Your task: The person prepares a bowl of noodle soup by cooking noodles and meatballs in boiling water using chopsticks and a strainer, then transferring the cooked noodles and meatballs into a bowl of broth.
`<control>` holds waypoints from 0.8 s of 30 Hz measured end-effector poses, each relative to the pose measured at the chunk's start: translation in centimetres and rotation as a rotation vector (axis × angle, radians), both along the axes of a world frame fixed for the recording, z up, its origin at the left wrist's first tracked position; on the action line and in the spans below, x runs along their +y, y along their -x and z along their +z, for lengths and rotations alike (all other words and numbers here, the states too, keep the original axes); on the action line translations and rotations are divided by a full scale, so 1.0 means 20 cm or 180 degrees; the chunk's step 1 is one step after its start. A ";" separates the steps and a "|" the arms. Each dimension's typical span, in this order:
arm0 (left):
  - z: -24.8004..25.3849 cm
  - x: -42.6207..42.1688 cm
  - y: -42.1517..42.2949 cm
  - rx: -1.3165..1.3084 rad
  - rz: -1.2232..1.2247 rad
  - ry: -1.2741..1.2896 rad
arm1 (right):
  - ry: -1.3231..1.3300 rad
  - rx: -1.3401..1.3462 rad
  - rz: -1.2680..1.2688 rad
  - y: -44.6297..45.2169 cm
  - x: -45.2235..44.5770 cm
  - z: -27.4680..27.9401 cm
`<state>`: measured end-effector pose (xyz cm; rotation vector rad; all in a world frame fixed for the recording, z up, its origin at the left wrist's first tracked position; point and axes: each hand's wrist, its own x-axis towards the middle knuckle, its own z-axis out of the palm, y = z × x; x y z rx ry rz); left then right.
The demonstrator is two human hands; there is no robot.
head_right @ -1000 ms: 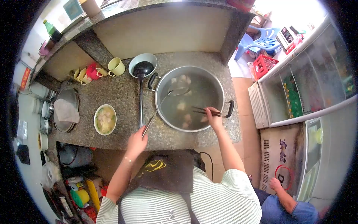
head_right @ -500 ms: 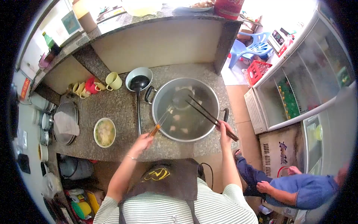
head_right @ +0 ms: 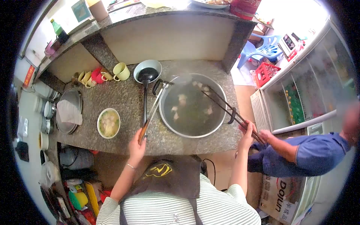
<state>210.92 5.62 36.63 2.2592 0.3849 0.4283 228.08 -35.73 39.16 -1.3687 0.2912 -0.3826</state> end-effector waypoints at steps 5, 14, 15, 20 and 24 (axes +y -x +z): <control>-0.09 0.09 -0.05 0.0014 0.0448 -0.0183 | -0.0494 -0.0092 0.0111 -0.03 -0.01 -0.04; -0.33 0.14 -0.19 0.0010 0.1176 -0.0420 | -0.0797 -0.0046 0.0488 0.06 0.12 -0.06; -0.38 0.16 -0.20 -0.0115 0.1223 -0.0543 | -0.0789 -0.0082 0.0574 0.08 0.15 -0.06; -0.46 0.19 -0.19 0.0290 0.1060 -0.0290 | -0.0687 -0.0037 0.1148 0.17 0.28 -0.06; -0.47 0.19 -0.18 0.0803 0.1069 -0.0003 | 0.0332 0.0045 0.1740 0.25 0.49 -0.02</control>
